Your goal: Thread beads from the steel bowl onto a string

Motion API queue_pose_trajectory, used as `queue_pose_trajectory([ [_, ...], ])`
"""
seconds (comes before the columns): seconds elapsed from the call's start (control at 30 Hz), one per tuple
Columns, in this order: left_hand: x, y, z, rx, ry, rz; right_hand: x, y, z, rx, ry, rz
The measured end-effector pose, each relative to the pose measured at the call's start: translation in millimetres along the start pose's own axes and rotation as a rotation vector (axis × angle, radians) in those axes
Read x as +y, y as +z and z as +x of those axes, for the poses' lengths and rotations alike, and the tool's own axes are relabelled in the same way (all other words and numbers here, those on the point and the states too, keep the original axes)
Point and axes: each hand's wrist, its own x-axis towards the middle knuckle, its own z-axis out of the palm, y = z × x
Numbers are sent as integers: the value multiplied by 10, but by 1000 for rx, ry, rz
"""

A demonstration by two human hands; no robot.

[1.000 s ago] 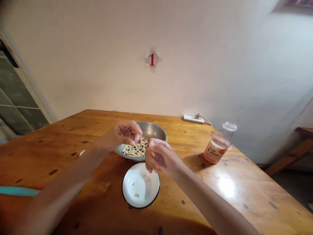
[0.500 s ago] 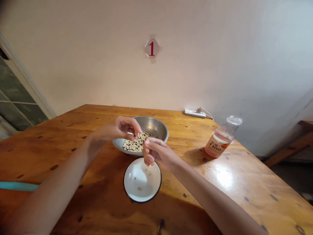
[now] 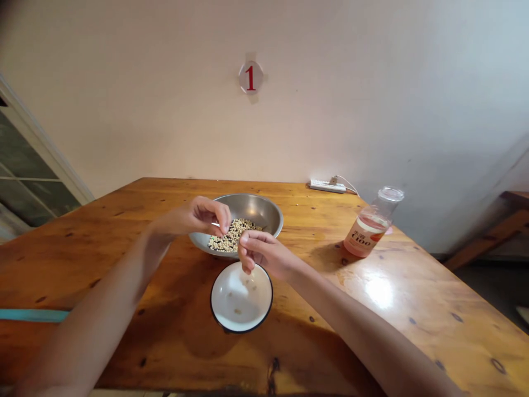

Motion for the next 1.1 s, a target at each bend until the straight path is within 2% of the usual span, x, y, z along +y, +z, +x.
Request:
queue_pose_trajectory([
  [0.2, -40, -19, -7, -33, -19, -39, -8, 10, -14, -24, 16, 41],
  [0.47, 48, 27, 0, -141, 22, -39, -28, 76, -59, -136, 99, 45],
  [0.9, 55, -23, -18, -143, 10, -52, -25, 85, -58, -141, 109, 38],
  [1.1, 79, -14, -12, -187, -5, -1, 3, 41, -46, -175, 175, 11],
])
